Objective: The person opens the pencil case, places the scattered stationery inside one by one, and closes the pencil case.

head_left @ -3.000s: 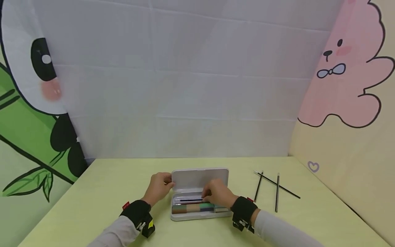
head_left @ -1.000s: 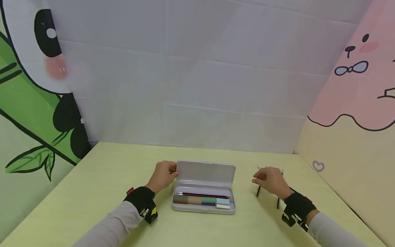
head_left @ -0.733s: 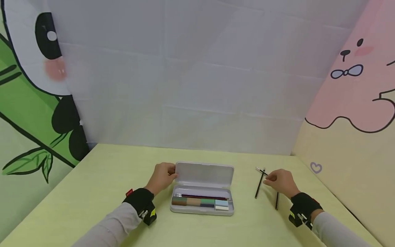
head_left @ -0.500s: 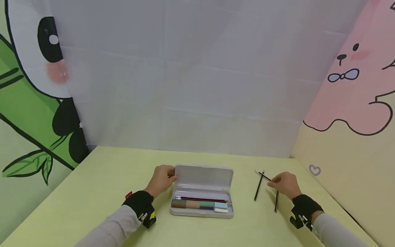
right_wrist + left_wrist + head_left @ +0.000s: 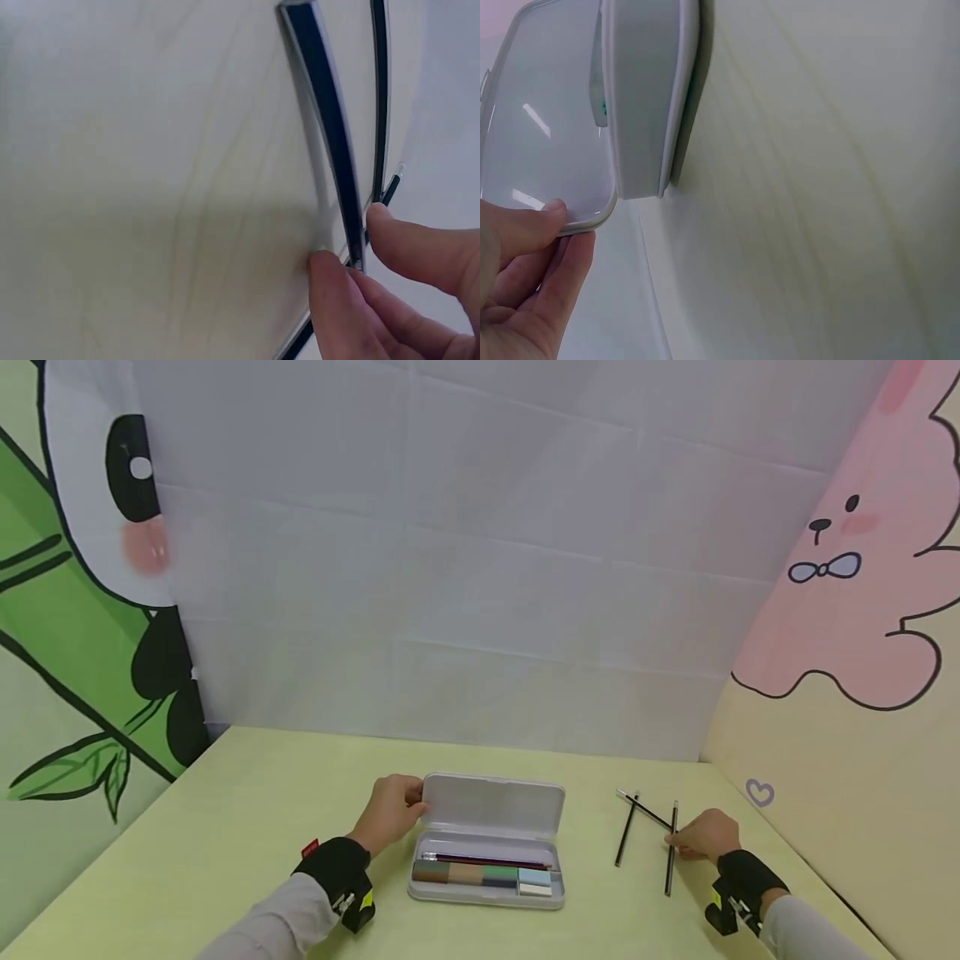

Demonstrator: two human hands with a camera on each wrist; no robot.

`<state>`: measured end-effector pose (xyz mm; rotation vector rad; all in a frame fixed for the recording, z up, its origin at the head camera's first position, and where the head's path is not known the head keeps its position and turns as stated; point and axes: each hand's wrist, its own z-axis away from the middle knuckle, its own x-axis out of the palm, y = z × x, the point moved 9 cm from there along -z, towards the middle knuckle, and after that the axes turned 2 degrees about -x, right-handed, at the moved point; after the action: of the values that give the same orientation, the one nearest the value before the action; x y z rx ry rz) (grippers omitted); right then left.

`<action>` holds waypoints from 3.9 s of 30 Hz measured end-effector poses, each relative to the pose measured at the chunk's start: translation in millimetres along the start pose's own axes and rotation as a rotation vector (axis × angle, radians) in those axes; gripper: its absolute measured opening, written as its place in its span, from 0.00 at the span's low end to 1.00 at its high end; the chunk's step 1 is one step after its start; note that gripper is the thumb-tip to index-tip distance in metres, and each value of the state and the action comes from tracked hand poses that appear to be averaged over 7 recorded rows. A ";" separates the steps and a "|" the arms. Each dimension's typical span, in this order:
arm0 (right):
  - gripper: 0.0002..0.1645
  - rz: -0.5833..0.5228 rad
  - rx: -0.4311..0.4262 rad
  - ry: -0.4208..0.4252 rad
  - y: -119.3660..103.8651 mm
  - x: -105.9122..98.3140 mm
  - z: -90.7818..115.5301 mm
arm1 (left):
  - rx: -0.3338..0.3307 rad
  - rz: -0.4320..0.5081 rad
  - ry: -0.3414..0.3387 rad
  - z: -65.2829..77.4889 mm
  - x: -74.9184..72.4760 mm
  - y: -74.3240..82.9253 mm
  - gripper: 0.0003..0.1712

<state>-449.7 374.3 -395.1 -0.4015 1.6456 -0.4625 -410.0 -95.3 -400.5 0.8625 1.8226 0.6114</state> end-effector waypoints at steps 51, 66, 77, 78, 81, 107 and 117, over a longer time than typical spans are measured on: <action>0.05 0.150 -0.551 0.103 -158.9 -13.2 9.4 | -0.022 0.004 -0.009 -2.4 -1.2 8.6 0.08; 0.07 0.040 -0.685 0.027 -219.7 12.4 46.0 | 0.011 -0.006 0.022 1.9 -2.0 9.0 0.08; 0.08 -0.023 -0.765 -0.012 -247.7 30.7 68.2 | 0.002 -0.004 0.023 4.2 -4.0 11.8 0.07; 0.08 -0.031 -0.773 -0.015 -249.9 32.9 69.7 | 0.003 -0.005 0.024 4.2 -4.3 12.5 0.07; 0.08 -0.052 -0.796 -0.019 -257.2 39.9 71.7 | 0.000 -0.003 0.026 3.8 -6.1 12.4 0.08; 0.08 -0.118 -0.799 -0.097 -249.9 92.7 73.2 | -0.018 -0.009 0.014 4.9 -4.1 12.2 0.10; 0.05 -0.059 -0.826 -0.109 -249.8 105.1 74.1 | -0.018 0.003 0.011 4.4 -2.5 11.1 0.09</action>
<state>-390.2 101.6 -362.8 -1.0634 1.6639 0.2248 -402.1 -90.3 -392.7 0.8513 1.8233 0.6344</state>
